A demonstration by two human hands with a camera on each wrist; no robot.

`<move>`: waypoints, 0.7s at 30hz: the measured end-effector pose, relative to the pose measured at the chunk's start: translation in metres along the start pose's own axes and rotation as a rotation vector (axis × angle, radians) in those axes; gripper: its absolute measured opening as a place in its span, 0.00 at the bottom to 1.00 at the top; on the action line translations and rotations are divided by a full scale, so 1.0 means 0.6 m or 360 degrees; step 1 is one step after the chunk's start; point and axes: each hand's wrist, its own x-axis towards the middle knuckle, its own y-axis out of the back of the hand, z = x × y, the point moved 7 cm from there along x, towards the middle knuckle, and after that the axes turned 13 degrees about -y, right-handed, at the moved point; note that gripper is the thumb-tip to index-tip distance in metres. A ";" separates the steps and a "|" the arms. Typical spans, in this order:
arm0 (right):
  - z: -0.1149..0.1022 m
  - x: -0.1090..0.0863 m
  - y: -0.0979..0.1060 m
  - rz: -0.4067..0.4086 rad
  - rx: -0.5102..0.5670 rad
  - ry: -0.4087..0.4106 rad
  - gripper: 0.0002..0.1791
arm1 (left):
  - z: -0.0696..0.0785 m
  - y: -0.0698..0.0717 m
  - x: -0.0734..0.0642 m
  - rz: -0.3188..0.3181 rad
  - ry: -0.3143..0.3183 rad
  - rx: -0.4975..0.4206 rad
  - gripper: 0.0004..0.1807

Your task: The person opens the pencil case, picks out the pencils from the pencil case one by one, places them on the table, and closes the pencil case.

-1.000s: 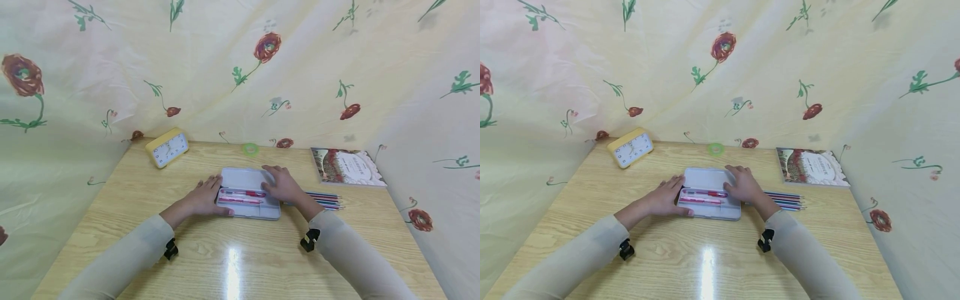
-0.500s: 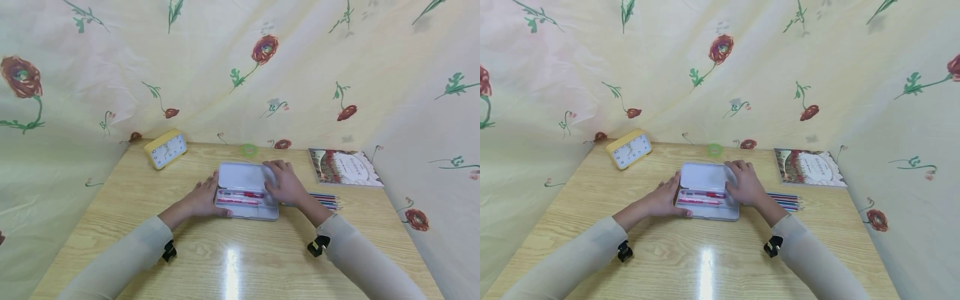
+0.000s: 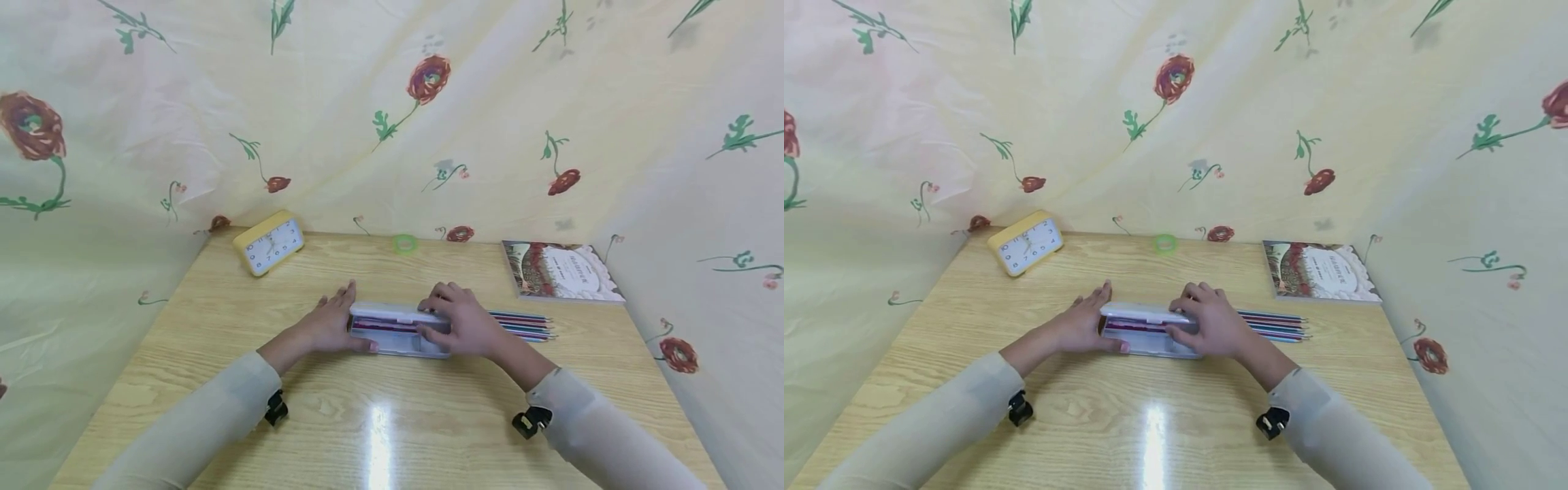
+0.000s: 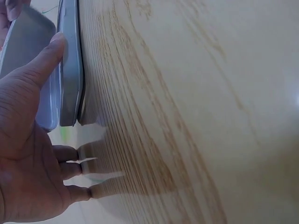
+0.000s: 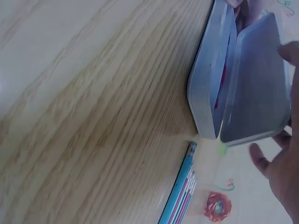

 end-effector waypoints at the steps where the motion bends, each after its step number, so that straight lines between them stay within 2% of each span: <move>1: -0.003 0.001 -0.007 -0.0050 -0.0027 0.0000 0.19 | 0.000 0.000 0.000 -0.0001 -0.0003 0.0003 0.81; 4: -0.010 0.004 -0.027 -0.0224 -0.0112 -0.0048 0.27 | 0.000 0.000 0.001 -0.0001 -0.0019 0.0018 0.80; 8: -0.010 0.005 -0.057 -0.0488 -0.0267 -0.0149 0.43 | -0.001 -0.001 0.003 -0.0004 -0.0035 0.0032 0.79; 10: -0.007 0.003 -0.071 -0.0576 -0.0340 -0.0183 0.47 | 0.000 -0.001 0.004 -0.0001 -0.0055 0.0034 0.79; 12: -0.004 0.001 -0.081 -0.0611 -0.0393 -0.0202 0.47 | 0.002 -0.002 0.006 -0.0003 -0.0083 0.0034 0.78; 16: -0.002 -0.003 -0.094 -0.0581 -0.0480 -0.0187 0.46 | 0.015 0.000 0.009 -0.0006 -0.0180 -0.0003 0.76; 21: -0.001 -0.010 -0.111 -0.0512 -0.0561 -0.0140 0.54 | 0.040 -0.005 0.012 -0.0058 -0.0336 -0.0036 0.69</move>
